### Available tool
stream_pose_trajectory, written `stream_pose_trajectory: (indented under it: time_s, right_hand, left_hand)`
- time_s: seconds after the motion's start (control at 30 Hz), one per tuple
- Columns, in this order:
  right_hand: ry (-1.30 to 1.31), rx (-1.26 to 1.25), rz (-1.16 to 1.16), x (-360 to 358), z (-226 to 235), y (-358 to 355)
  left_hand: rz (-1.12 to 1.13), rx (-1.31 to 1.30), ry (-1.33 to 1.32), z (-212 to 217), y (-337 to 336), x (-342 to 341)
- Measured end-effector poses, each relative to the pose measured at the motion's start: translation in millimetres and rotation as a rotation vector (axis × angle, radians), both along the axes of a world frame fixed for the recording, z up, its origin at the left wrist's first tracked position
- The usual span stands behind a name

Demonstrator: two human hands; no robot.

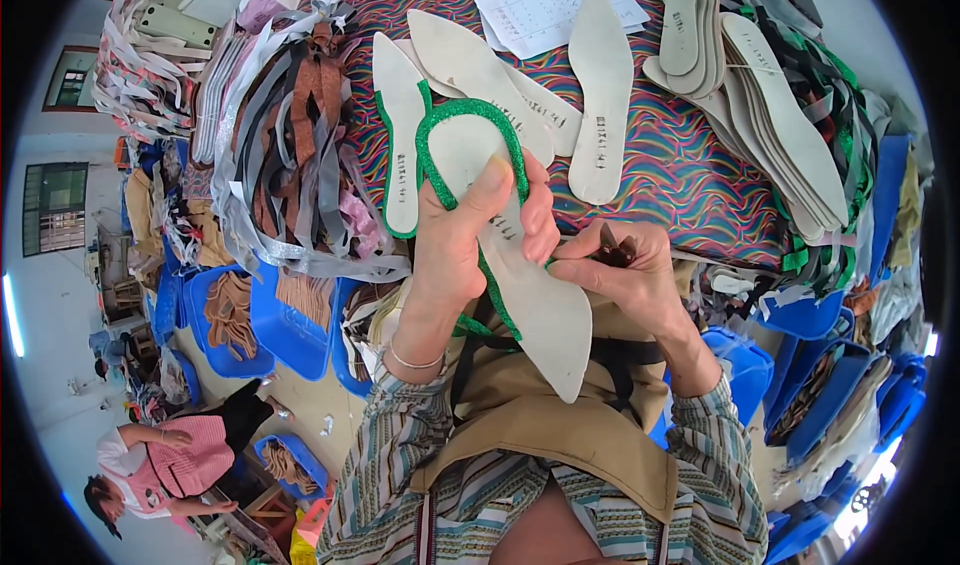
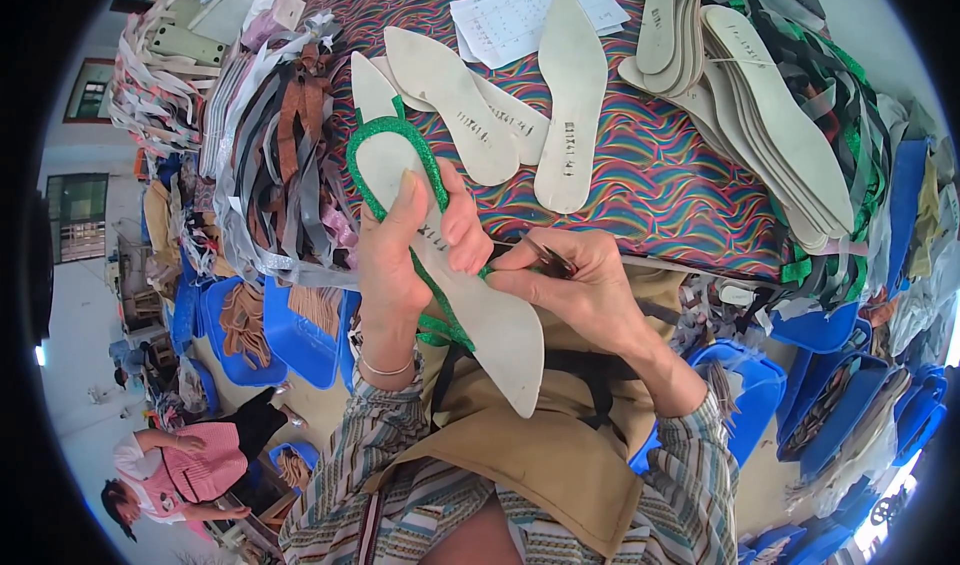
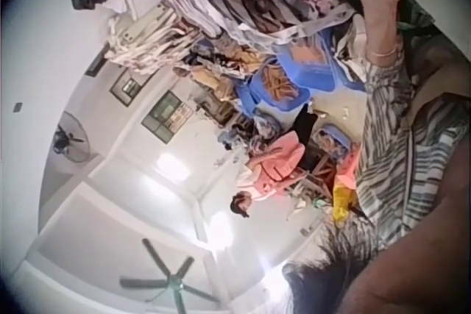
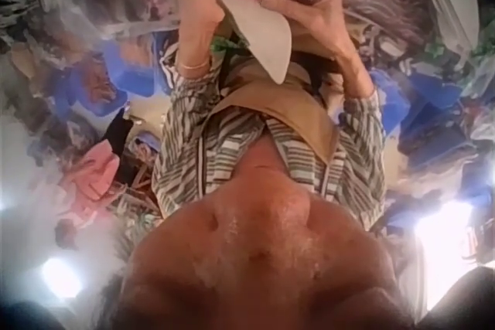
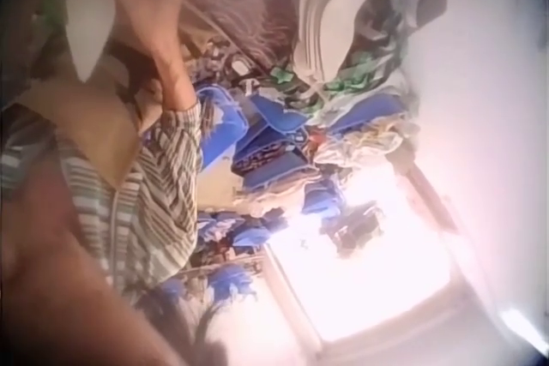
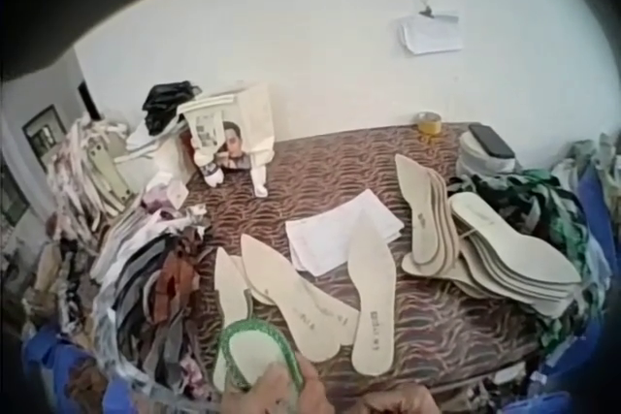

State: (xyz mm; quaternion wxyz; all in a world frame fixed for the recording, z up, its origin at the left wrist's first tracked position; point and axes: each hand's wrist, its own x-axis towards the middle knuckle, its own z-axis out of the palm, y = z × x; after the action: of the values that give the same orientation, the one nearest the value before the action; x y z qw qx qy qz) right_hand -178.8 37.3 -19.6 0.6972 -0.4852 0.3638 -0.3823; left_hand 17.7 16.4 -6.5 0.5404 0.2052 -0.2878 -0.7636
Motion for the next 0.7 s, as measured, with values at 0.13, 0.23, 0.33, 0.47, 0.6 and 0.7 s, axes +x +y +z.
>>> stream_pose_trajectory:
  time_s: [0.13, 0.23, 0.33, 0.47, 0.6, 0.7]
  right_hand:
    - [0.116, -0.130, -0.012, 3.1, -5.5, -9.7]
    - [0.121, -0.206, -0.085, 5.8, -6.0, -13.9]
    - [0.020, -0.232, -0.176, 13.9, -1.6, -18.4]
    - [-0.028, -0.197, -0.239, 18.4, 5.9, -22.5]
    - [0.024, -0.024, -0.209, -2.9, 8.5, -19.6]
    - [-0.119, 0.030, -0.327, -12.9, -1.3, -7.3]
  left_hand:
    - [-0.063, -0.001, 0.147, -2.4, -10.9, -2.0]
    - [0.055, 0.019, -0.006, 5.1, -5.1, -16.5]
    - [0.125, 0.005, -0.189, 3.4, 7.7, -25.1]
    - [0.164, -0.032, -0.333, -7.9, 13.7, -25.7]
    - [0.242, -0.048, -0.184, -3.6, 8.5, -13.9]
    - [0.254, -0.097, -0.079, 1.7, 2.8, -5.4]
